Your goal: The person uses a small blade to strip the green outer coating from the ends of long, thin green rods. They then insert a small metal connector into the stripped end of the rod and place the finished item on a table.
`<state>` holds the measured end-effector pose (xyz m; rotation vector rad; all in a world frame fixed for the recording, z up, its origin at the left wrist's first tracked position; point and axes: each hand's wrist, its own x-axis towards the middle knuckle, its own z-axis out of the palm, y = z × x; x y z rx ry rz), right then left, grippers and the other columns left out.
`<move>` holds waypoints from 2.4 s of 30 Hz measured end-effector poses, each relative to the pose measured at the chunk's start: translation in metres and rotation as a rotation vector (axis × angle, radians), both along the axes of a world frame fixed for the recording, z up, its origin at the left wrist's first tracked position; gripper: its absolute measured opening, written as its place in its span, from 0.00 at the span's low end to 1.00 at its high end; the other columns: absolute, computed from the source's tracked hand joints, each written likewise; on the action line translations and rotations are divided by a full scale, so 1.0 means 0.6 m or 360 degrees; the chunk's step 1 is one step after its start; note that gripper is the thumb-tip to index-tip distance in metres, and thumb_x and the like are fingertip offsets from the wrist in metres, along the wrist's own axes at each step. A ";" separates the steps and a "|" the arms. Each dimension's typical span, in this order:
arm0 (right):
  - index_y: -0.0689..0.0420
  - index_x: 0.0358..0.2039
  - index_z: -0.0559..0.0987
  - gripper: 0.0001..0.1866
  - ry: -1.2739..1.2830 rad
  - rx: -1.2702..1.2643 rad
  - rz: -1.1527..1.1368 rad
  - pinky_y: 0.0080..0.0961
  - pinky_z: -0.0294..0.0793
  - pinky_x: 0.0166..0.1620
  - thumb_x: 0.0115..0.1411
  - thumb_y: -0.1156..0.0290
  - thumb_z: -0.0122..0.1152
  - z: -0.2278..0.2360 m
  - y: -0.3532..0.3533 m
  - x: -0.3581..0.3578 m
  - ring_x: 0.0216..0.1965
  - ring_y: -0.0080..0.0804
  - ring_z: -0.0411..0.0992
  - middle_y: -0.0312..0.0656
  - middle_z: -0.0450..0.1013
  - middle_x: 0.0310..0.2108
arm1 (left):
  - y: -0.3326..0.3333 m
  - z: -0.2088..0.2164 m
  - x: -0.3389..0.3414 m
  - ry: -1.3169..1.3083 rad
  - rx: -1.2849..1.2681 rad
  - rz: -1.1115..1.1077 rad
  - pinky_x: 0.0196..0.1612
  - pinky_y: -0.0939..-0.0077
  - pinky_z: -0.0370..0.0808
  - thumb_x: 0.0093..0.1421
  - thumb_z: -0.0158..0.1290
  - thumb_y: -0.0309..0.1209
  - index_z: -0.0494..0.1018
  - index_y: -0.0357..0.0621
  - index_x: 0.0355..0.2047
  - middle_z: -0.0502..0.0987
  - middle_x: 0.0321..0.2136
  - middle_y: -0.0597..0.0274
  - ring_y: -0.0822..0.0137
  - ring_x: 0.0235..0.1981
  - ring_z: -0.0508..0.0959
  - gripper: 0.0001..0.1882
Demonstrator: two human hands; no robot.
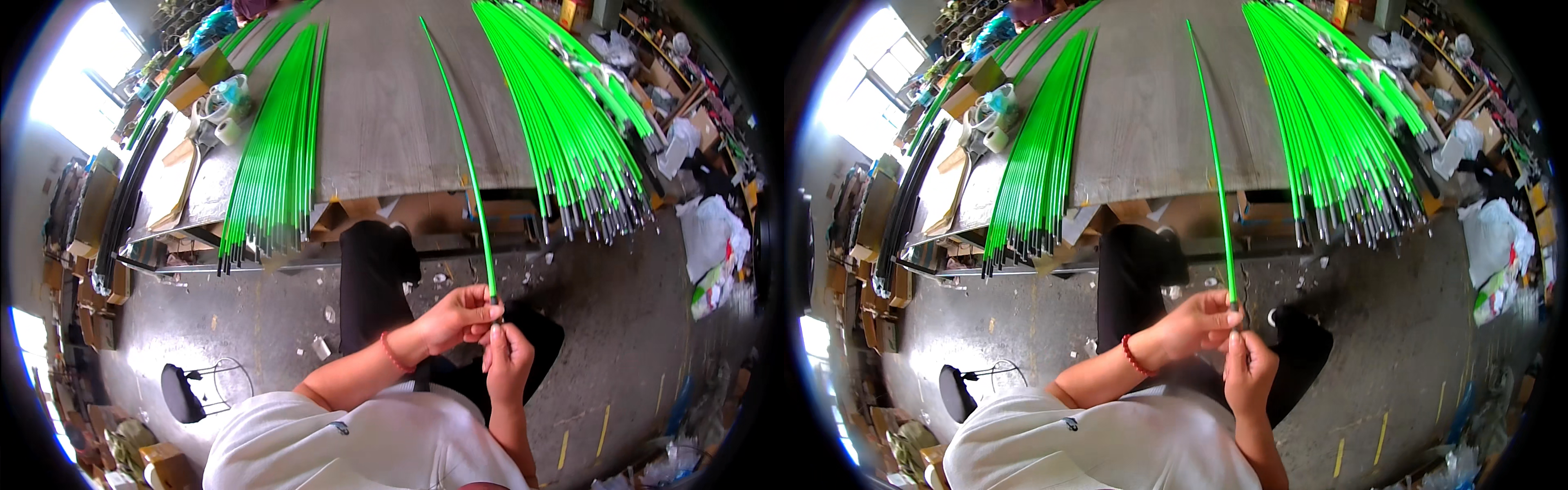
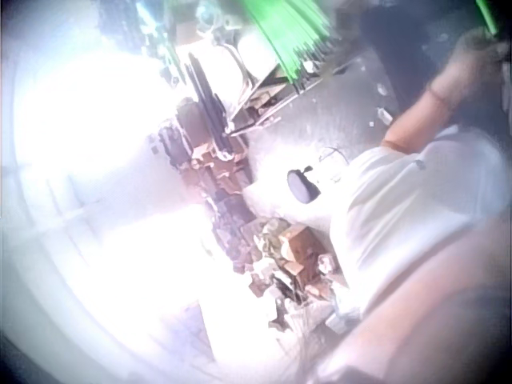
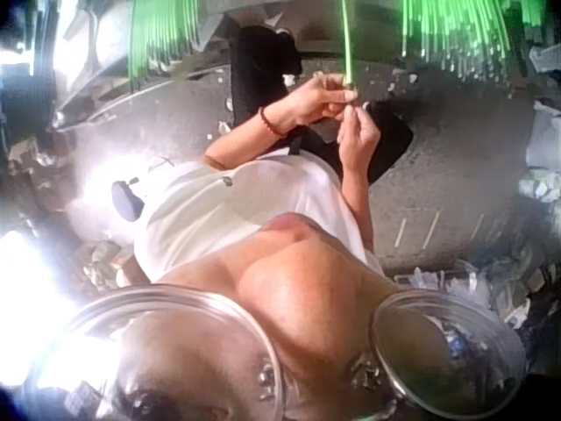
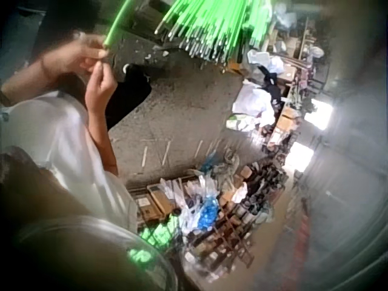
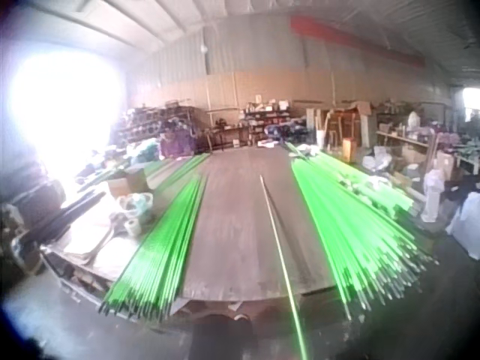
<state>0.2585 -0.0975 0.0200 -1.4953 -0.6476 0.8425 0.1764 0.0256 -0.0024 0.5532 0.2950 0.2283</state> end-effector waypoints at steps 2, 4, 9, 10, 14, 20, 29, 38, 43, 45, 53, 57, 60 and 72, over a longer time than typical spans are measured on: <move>0.64 0.23 0.75 0.16 -0.0162 -0.0047 0.0008 0.20 0.60 0.19 0.65 0.68 0.51 -0.023 -0.004 0.003 0.15 0.18 0.66 0.36 0.73 0.17 | -0.001 -0.002 0.000 0.0062 -0.0042 0.0010 0.19 0.86 0.58 0.63 0.54 0.28 0.68 0.42 0.32 0.67 0.18 0.69 0.79 0.16 0.63 0.06; 0.64 0.23 0.74 0.14 -0.0398 -0.0039 -0.0008 0.25 0.66 0.23 0.64 0.70 0.52 -0.029 0.000 0.001 0.19 0.30 0.71 0.44 0.74 0.19 | -0.002 -0.002 -0.002 0.0108 -0.0046 0.0043 0.19 0.86 0.58 0.62 0.55 0.27 0.67 0.42 0.31 0.67 0.18 0.69 0.79 0.17 0.63 0.07; 0.63 0.21 0.72 0.16 -0.0420 0.0042 -0.0012 0.23 0.63 0.21 0.65 0.69 0.51 -0.044 0.008 0.000 0.17 0.24 0.68 0.40 0.72 0.16 | -0.007 -0.016 -0.003 0.0198 0.0041 0.0147 0.19 0.86 0.60 0.63 0.54 0.27 0.67 0.42 0.35 0.69 0.22 0.67 0.79 0.17 0.65 0.06; 0.63 0.21 0.71 0.17 -0.0321 0.0013 -0.0011 0.21 0.62 0.20 0.65 0.69 0.51 -0.038 0.008 0.000 0.16 0.22 0.66 0.38 0.71 0.15 | -0.008 -0.010 -0.003 0.0216 0.0086 0.0179 0.19 0.85 0.61 0.63 0.54 0.27 0.68 0.42 0.37 0.70 0.24 0.66 0.79 0.18 0.66 0.06; 0.59 0.21 0.69 0.17 0.0196 0.0105 0.0076 0.15 0.54 0.15 0.67 0.67 0.47 -0.020 0.013 0.000 0.12 0.14 0.55 0.31 0.63 0.14 | -0.013 0.023 -0.010 0.0145 0.0919 0.0580 0.28 0.81 0.72 0.64 0.51 0.26 0.67 0.41 0.50 0.70 0.35 0.61 0.76 0.25 0.72 0.15; 0.55 0.18 0.64 0.19 0.0465 0.0175 0.0076 0.15 0.53 0.14 0.68 0.64 0.46 -0.001 0.016 -0.006 0.12 0.15 0.53 0.29 0.56 0.13 | 0.050 0.029 -0.033 -0.0252 0.2260 0.0142 0.40 0.72 0.76 0.57 0.51 0.21 0.68 0.38 0.55 0.70 0.38 0.55 0.65 0.34 0.76 0.23; 0.58 0.23 0.69 0.18 0.0490 0.0200 0.0070 0.16 0.55 0.15 0.68 0.62 0.45 -0.018 0.011 -0.012 0.12 0.16 0.54 0.30 0.57 0.13 | 0.062 0.006 -0.025 -0.0274 0.2398 0.0153 0.38 0.67 0.76 0.55 0.56 0.25 0.74 0.40 0.45 0.78 0.34 0.53 0.54 0.34 0.79 0.16; 0.58 0.30 0.72 0.14 0.0116 0.0120 -0.0242 0.13 0.56 0.15 0.68 0.62 0.47 -0.058 0.021 -0.005 0.13 0.15 0.59 0.32 0.66 0.17 | 0.033 -0.004 -0.009 -0.0126 0.2462 0.0174 0.41 0.66 0.76 0.55 0.55 0.26 0.70 0.42 0.53 0.77 0.40 0.50 0.51 0.37 0.78 0.23; 0.58 0.30 0.72 0.13 0.0415 0.0113 -0.0178 0.14 0.55 0.14 0.67 0.63 0.49 -0.033 0.004 0.010 0.11 0.15 0.58 0.33 0.65 0.17 | 0.001 0.002 0.001 -0.0083 0.1964 0.0231 0.42 0.70 0.75 0.56 0.52 0.22 0.46 0.49 0.69 0.73 0.50 0.50 0.61 0.40 0.76 0.42; 0.59 0.30 0.72 0.12 0.0412 0.0142 -0.0151 0.14 0.54 0.13 0.67 0.64 0.49 -0.028 -0.024 0.014 0.11 0.16 0.57 0.33 0.64 0.15 | 0.007 0.013 0.010 -0.0029 0.1649 0.0223 0.44 0.70 0.74 0.58 0.51 0.23 0.34 0.51 0.69 0.74 0.50 0.53 0.66 0.40 0.76 0.47; 0.57 0.26 0.70 0.13 0.0674 -0.0053 -0.0522 0.20 0.55 0.13 0.63 0.62 0.50 -0.123 -0.292 0.074 0.11 0.23 0.56 0.35 0.60 0.13 | 0.078 0.038 0.068 -0.0122 0.0581 0.0538 0.22 0.88 0.56 0.68 0.45 0.33 0.54 0.45 0.62 0.76 0.37 0.59 0.81 0.19 0.58 0.24; 0.48 0.27 0.70 0.14 0.1100 -0.0014 -0.1156 0.20 0.56 0.17 0.65 0.55 0.49 -0.252 -0.555 0.152 0.14 0.20 0.56 0.28 0.58 0.14 | 0.051 0.029 0.071 -0.0005 0.0578 0.0476 0.21 0.88 0.56 0.70 0.42 0.40 0.69 0.46 0.42 0.76 0.29 0.68 0.83 0.18 0.61 0.12; 0.51 0.30 0.77 0.18 0.1587 -0.0080 -0.1227 0.42 0.68 0.42 0.54 0.48 0.63 -0.392 -0.855 0.231 0.42 0.40 0.71 0.42 0.76 0.39 | -0.024 -0.006 0.063 -0.0050 0.0633 0.0173 0.22 0.85 0.66 0.71 0.39 0.41 0.69 0.44 0.35 0.76 0.28 0.67 0.80 0.20 0.69 0.16; 0.49 0.27 0.72 0.15 0.1260 -0.1124 -0.1742 0.31 0.62 0.29 0.60 0.52 0.55 -0.388 -0.771 0.165 0.27 0.29 0.62 0.34 0.65 0.25 | -0.230 -0.076 0.017 -0.0503 0.0355 -0.0782 0.43 0.78 0.76 0.71 0.39 0.37 0.71 0.37 0.42 0.74 0.39 0.65 0.75 0.39 0.76 0.17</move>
